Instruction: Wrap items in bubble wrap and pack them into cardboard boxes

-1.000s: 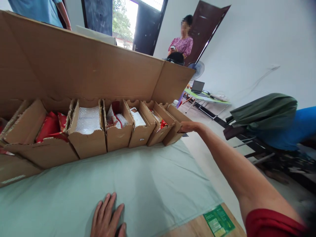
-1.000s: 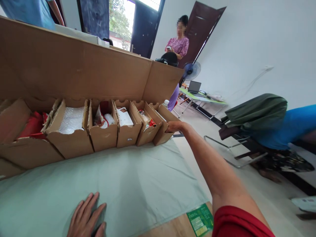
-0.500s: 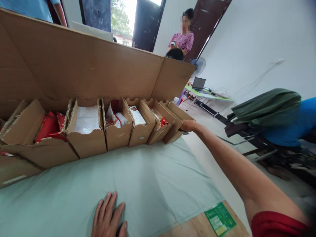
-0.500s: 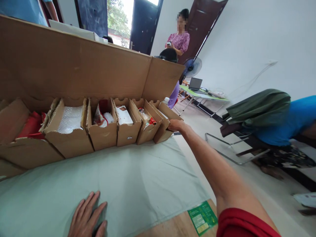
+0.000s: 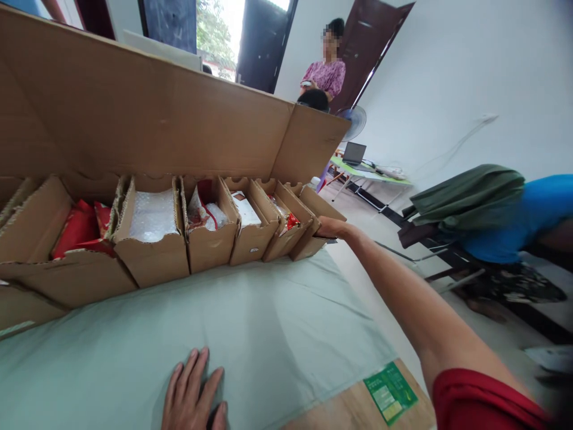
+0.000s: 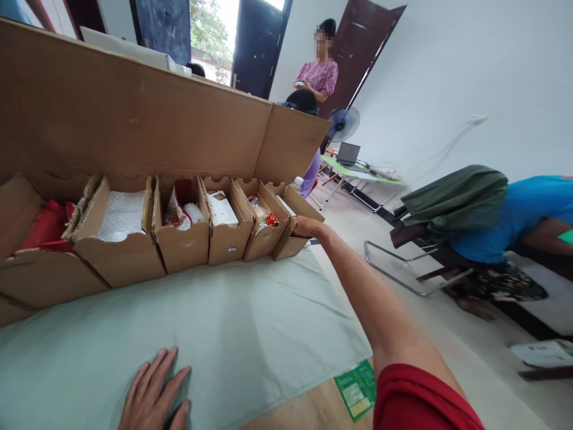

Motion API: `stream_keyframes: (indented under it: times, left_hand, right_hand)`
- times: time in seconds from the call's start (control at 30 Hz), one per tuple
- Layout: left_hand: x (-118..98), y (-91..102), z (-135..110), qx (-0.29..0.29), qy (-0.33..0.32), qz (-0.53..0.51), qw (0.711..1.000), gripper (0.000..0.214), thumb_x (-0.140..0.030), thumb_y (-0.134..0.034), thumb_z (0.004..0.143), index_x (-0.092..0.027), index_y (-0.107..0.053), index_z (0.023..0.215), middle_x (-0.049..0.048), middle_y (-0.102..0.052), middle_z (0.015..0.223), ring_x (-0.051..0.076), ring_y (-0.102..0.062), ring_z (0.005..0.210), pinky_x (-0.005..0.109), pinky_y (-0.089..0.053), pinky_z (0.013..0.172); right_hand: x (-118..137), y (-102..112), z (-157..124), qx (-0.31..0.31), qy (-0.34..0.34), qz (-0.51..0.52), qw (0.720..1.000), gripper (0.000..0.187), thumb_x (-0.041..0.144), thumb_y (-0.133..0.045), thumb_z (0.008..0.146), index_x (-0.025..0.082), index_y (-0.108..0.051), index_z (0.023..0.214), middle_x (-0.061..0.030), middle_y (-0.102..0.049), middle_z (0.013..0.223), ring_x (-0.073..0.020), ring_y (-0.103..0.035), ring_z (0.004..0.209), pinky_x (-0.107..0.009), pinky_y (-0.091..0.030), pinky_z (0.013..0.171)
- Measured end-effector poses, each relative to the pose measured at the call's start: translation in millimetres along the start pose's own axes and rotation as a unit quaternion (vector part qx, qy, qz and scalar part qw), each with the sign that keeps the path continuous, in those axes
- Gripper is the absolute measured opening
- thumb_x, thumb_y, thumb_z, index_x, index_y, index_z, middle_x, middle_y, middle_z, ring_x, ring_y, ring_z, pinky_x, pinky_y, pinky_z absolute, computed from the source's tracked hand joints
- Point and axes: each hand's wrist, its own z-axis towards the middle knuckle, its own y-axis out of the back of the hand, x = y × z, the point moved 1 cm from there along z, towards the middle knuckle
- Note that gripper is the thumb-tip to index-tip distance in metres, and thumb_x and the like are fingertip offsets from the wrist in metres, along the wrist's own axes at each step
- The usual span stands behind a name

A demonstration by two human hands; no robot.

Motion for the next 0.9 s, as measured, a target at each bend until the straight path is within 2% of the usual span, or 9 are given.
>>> stream_keyframes:
  times: [0.13, 0.3, 0.4, 0.47, 0.5, 0.6, 0.73, 0.8, 0.9]
  left_hand:
    - [7, 4.5, 0, 0.026, -0.034, 0.023, 0.999, 0.037, -0.024, -0.055, 0.088, -0.023, -0.066, 0.123, 0.016, -0.06, 0.142, 0.032, -0.052, 0.135, 0.053, -0.036, 0.116]
    - [17, 11.8, 0, 0.056, -0.076, 0.042, 0.995, 0.043, -0.027, -0.063, 0.085, -0.025, -0.065, 0.127, 0.0144, -0.058, 0.146, 0.033, -0.052, 0.135, 0.051, -0.042, 0.111]
    - [13, 16.8, 3, 0.051, -0.049, 0.004, 0.997, 0.041, -0.025, -0.061, 0.087, -0.024, -0.064, 0.128, 0.015, -0.057, 0.147, 0.035, -0.052, 0.136, 0.053, -0.046, 0.106]
    - [5, 24.4, 9, 0.042, 0.001, -0.057, 0.997, 0.04, -0.026, -0.059, 0.091, -0.025, -0.062, 0.131, 0.0151, -0.057, 0.147, 0.035, -0.053, 0.135, 0.054, -0.048, 0.104]
    - [0, 30.2, 14, 0.047, 0.044, -0.101, 0.993, 0.04, -0.028, -0.058, 0.092, -0.026, -0.061, 0.133, 0.0148, -0.056, 0.147, 0.034, -0.053, 0.135, 0.054, -0.048, 0.105]
    - [-16, 53.9, 33, 0.102, 0.216, -0.277, 0.931, 0.055, -0.04, -0.06, 0.093, -0.025, -0.049, 0.145, 0.0152, -0.052, 0.152, 0.033, -0.051, 0.139, 0.054, -0.047, 0.109]
    - [-24, 86.8, 58, 0.114, 0.369, -0.534, 0.752, 0.095, -0.053, -0.077, 0.078, -0.021, -0.033, 0.155, 0.0174, -0.046, 0.157, 0.033, -0.048, 0.142, 0.046, -0.048, 0.108]
    - [-21, 97.2, 61, 0.099, 0.428, -0.576, 0.689, 0.089, -0.05, -0.082, 0.074, -0.02, -0.044, 0.149, 0.0144, -0.061, 0.142, 0.029, -0.059, 0.129, 0.039, -0.051, 0.102]
    - [-16, 104.3, 55, 0.046, 0.518, -0.568, 0.638, 0.064, -0.048, -0.087, 0.068, -0.013, -0.068, 0.117, 0.0091, -0.076, 0.106, 0.022, -0.07, 0.096, 0.032, -0.053, 0.087]
  right_hand:
    - [3, 6, -6, -0.04, -0.065, 0.006, 0.997, 0.017, 0.024, -0.067, 0.078, 0.012, -0.079, 0.083, -0.0068, -0.077, 0.075, -0.0204, -0.07, 0.074, -0.022, -0.05, 0.062]
    - [-8, 48, -49, -0.154, -0.122, 0.028, 0.98, 0.03, 0.02, -0.056, 0.083, 0.012, -0.08, 0.099, -0.0087, -0.079, 0.088, -0.023, -0.071, 0.083, -0.024, -0.05, 0.069]
    - [-3, 65, -108, -0.34, -0.131, 0.105, 0.925, 0.036, 0.025, -0.049, 0.089, 0.013, -0.077, 0.108, -0.012, -0.078, 0.098, -0.0261, -0.07, 0.09, -0.029, -0.051, 0.074]
    - [18, 57, -149, -0.439, -0.092, 0.223, 0.866, 0.029, 0.031, -0.053, 0.089, 0.017, -0.076, 0.098, -0.0104, -0.076, 0.093, -0.025, -0.068, 0.085, -0.031, -0.051, 0.074]
    - [34, 46, -167, -0.448, -0.063, 0.29, 0.844, 0.024, 0.034, -0.057, 0.088, 0.019, -0.075, 0.092, -0.0087, -0.074, 0.089, -0.0238, -0.066, 0.083, -0.031, -0.051, 0.073]
    - [96, -11, -200, -0.348, 0.03, 0.493, 0.797, 0.018, 0.04, -0.069, 0.081, 0.022, -0.07, 0.084, -0.0028, -0.069, 0.081, -0.0184, -0.061, 0.075, -0.028, -0.05, 0.071]
    - [184, -103, -211, -0.142, 0.082, 0.694, 0.701, 0.029, 0.048, -0.077, 0.077, 0.021, -0.068, 0.081, -0.0001, -0.066, 0.077, -0.015, -0.058, 0.072, -0.027, -0.048, 0.071]
    - [220, -141, -213, -0.063, 0.075, 0.762, 0.64, 0.036, 0.055, -0.076, 0.079, 0.02, -0.067, 0.083, 0.0001, -0.065, 0.075, -0.0151, -0.058, 0.071, -0.027, -0.049, 0.072]
    - [258, -179, -220, 0.017, 0.056, 0.83, 0.555, 0.049, 0.06, -0.077, 0.078, 0.024, -0.066, 0.109, -0.001, -0.07, 0.085, -0.0171, -0.063, 0.075, -0.03, -0.051, 0.075]
